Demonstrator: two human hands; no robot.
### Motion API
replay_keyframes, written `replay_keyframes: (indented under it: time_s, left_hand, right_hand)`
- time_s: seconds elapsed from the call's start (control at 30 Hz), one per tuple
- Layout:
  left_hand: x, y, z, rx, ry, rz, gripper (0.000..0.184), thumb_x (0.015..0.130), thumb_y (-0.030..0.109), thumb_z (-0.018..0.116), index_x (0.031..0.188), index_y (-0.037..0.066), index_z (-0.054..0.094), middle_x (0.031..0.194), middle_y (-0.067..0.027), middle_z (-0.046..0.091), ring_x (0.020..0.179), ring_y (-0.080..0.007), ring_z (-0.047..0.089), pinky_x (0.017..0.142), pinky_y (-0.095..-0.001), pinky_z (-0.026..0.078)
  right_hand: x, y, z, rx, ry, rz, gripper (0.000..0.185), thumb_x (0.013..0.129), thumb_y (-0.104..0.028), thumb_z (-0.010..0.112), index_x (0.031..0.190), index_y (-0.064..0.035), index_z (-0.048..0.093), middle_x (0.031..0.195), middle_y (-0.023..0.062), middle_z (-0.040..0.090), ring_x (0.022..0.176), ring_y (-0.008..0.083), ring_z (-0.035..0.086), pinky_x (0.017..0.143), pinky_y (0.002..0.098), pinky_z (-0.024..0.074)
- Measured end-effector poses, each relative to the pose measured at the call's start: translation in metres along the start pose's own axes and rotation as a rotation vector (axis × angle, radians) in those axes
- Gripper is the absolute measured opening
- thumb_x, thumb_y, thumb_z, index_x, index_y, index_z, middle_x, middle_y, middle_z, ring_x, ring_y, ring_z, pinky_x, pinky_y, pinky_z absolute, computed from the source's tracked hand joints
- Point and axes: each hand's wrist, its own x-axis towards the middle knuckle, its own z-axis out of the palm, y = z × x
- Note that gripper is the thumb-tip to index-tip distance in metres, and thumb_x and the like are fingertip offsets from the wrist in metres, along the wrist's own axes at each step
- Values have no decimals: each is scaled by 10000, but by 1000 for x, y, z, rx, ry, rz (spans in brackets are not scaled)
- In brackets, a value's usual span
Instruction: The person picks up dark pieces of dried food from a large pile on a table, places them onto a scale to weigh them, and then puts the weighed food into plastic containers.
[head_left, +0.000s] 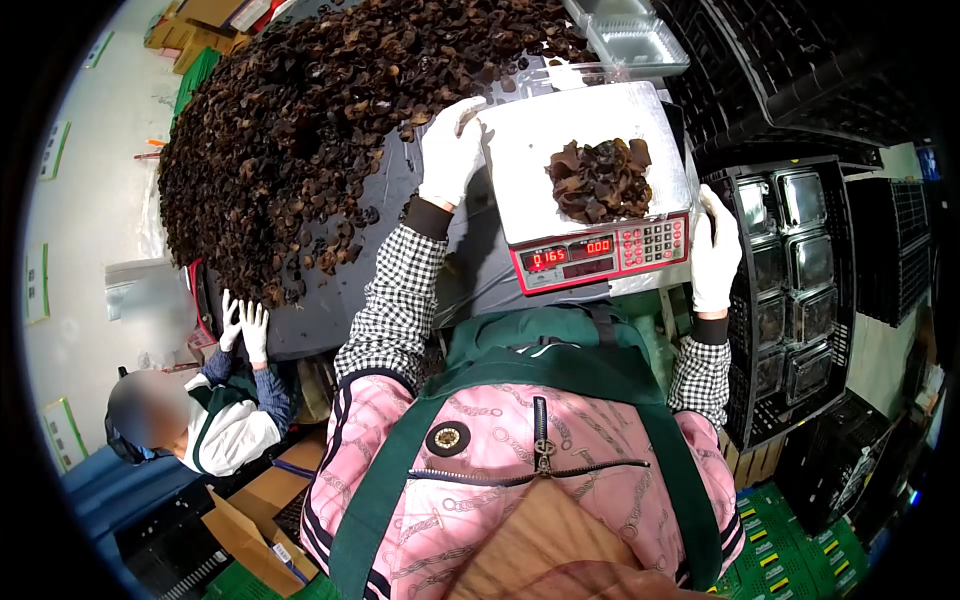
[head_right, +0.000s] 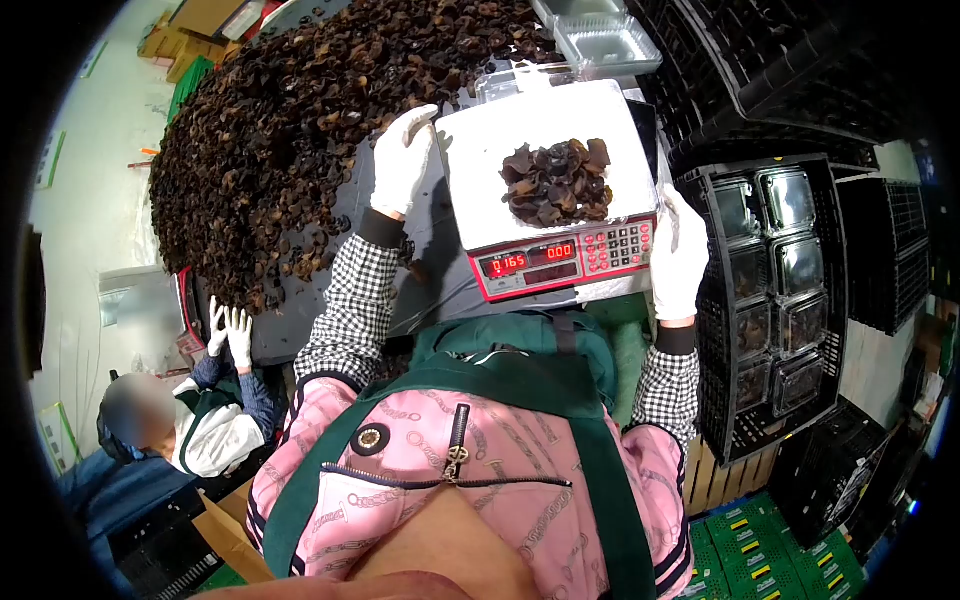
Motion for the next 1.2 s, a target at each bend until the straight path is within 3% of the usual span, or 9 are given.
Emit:
replay_keyframes:
  time_s: [0.33, 0.4, 0.43, 0.47, 0.5, 0.67, 0.8, 0.93, 1.2]
  left_hand:
    - [-88, -27, -104, 259, 16, -328, 153, 914, 145, 655, 932, -1, 699, 814, -61, 689, 749, -100, 629, 706, -254, 497]
    - [-129, -37, -102, 421, -144, -55, 145, 887, 172, 629, 906, 47, 700, 884, -90, 704, 792, -246, 681, 707, -330, 537]
    - [-148, -51, -101, 827, -364, 410, 136, 858, 207, 656, 916, 87, 688, 918, -66, 683, 858, -285, 662, 725, -370, 539]
    - [-167, -51, -93, 844, -432, 430, 223, 822, 203, 693, 1017, 95, 685, 952, -75, 662, 904, -296, 646, 788, -390, 546]
    - [-175, -32, -76, 734, -390, 54, 228, 833, 178, 680, 1040, 84, 678, 955, -86, 666, 933, -292, 640, 830, -386, 535]
    - [-205, -87, -58, 646, -133, 111, 209, 834, 51, 665, 1043, 41, 667, 978, -155, 659, 942, -311, 652, 864, -388, 533]
    - [-170, -31, -55, -151, -39, -412, 207, 954, 33, 602, 1144, -6, 676, 1008, -93, 721, 865, -151, 679, 764, -270, 537]
    - [-117, 35, -32, 85, -68, 181, 235, 912, -15, 620, 1133, 13, 693, 1160, -137, 669, 1033, -215, 670, 874, -306, 552]
    - [-65, 81, 66, 424, -282, 697, 266, 846, 100, 608, 1106, 75, 662, 1119, -114, 652, 1001, -288, 621, 846, -412, 509]
  right_hand:
    - [-36, 11, -25, 41, 22, 297, 318, 1011, -19, 465, 1290, 23, 610, 1271, 146, 655, 1165, 222, 635, 1029, 323, 486]
    - [-39, 15, -24, 120, 34, 358, 318, 1021, -17, 448, 1293, 36, 604, 1280, 140, 648, 1175, 218, 625, 1033, 321, 485]
    - [-38, 11, -22, 151, 40, 394, 317, 1024, -21, 446, 1294, 43, 600, 1283, 143, 646, 1179, 220, 622, 1040, 322, 481]
    - [-37, 10, -20, 159, 29, 385, 316, 1026, -23, 446, 1295, 44, 598, 1283, 143, 645, 1182, 219, 620, 1044, 324, 479]
    - [-34, 10, -16, 170, 17, 374, 316, 1028, -24, 446, 1297, 46, 596, 1283, 144, 645, 1185, 218, 618, 1047, 326, 478]
    - [-22, -3, -5, 179, 4, 297, 305, 1022, -41, 472, 1281, 29, 616, 1258, 141, 663, 1156, 221, 634, 1033, 330, 482]
    - [-14, -19, -5, 67, 3, 204, 276, 1009, -56, 504, 1233, 5, 656, 1210, 126, 692, 1110, 211, 657, 997, 326, 497]
    - [-14, -30, 5, 152, 14, 195, 262, 994, -11, 517, 1215, 14, 656, 1177, 130, 700, 1073, 202, 674, 968, 319, 515]
    - [-18, -30, 10, 179, 15, 166, 263, 993, 4, 513, 1214, 9, 655, 1143, 140, 701, 1042, 203, 673, 942, 310, 512]
